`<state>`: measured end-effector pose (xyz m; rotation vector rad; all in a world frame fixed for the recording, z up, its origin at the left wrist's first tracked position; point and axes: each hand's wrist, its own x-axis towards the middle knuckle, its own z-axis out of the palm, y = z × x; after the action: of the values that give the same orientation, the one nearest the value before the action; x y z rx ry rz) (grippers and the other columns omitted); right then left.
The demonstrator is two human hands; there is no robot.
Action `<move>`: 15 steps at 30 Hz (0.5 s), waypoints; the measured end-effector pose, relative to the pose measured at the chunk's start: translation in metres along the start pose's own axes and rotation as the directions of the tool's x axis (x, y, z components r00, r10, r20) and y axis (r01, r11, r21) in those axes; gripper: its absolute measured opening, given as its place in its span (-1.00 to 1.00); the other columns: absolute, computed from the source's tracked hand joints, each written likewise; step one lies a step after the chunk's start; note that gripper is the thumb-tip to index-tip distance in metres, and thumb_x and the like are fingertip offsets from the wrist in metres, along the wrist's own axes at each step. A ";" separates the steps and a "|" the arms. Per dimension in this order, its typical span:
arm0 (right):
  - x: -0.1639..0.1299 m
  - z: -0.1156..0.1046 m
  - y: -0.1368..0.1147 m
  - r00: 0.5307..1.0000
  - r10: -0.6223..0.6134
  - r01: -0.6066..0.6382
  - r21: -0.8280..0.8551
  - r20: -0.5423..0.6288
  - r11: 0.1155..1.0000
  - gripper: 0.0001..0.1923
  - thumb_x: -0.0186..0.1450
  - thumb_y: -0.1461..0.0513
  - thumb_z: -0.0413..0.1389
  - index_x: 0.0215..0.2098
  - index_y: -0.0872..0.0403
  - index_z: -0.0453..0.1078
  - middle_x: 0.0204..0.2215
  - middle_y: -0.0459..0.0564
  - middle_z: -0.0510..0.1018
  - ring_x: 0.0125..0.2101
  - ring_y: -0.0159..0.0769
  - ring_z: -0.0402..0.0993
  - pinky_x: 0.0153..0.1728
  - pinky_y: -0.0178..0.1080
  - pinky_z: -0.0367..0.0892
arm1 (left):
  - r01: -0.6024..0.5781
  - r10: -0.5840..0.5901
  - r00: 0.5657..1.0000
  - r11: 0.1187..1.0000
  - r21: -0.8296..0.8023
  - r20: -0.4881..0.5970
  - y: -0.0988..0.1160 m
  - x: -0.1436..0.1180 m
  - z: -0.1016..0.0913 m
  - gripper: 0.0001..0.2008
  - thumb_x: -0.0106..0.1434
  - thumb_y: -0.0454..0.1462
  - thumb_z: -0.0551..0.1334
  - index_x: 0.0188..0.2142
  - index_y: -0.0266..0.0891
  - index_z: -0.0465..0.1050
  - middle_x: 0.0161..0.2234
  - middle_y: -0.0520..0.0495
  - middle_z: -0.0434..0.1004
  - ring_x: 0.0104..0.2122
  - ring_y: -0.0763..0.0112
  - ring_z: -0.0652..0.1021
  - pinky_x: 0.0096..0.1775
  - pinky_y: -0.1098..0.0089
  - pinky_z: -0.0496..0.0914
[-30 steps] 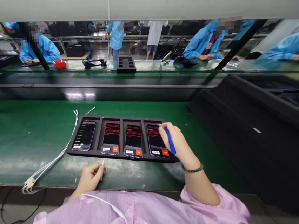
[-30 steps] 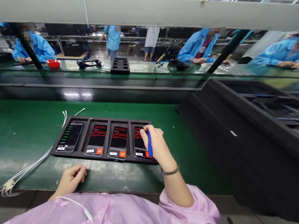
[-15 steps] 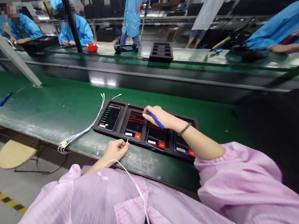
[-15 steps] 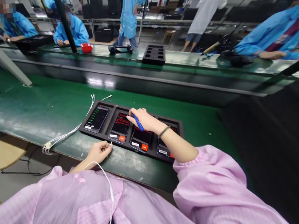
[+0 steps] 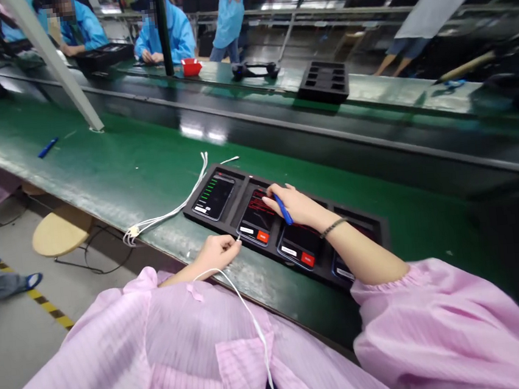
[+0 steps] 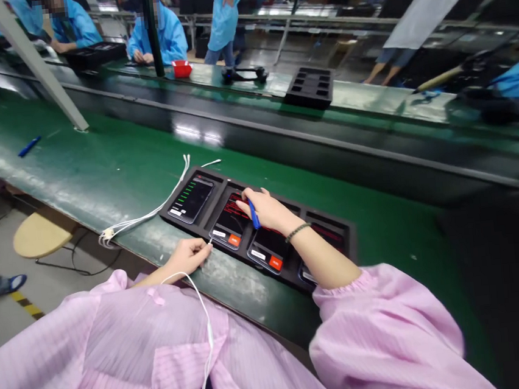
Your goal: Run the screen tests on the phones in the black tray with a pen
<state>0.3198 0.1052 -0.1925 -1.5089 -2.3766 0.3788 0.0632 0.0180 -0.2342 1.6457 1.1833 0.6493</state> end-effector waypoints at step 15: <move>0.011 -0.007 0.005 0.992 0.114 -0.123 0.275 0.049 0.954 -0.64 0.10 -0.24 0.14 -0.47 -0.22 0.32 -0.45 0.13 0.59 -0.43 0.11 0.55 -0.41 0.08 0.37 | 0.197 -0.206 0.970 0.977 0.080 0.132 0.029 0.005 0.003 -0.69 0.44 -0.20 0.11 -0.40 -0.17 0.52 -0.61 0.15 0.51 -0.42 0.52 0.52 -0.32 0.53 0.29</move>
<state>0.3220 0.1177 -0.1863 -1.5245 -2.1517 0.7365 0.0792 0.0198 -0.2098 1.5725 1.2607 0.3644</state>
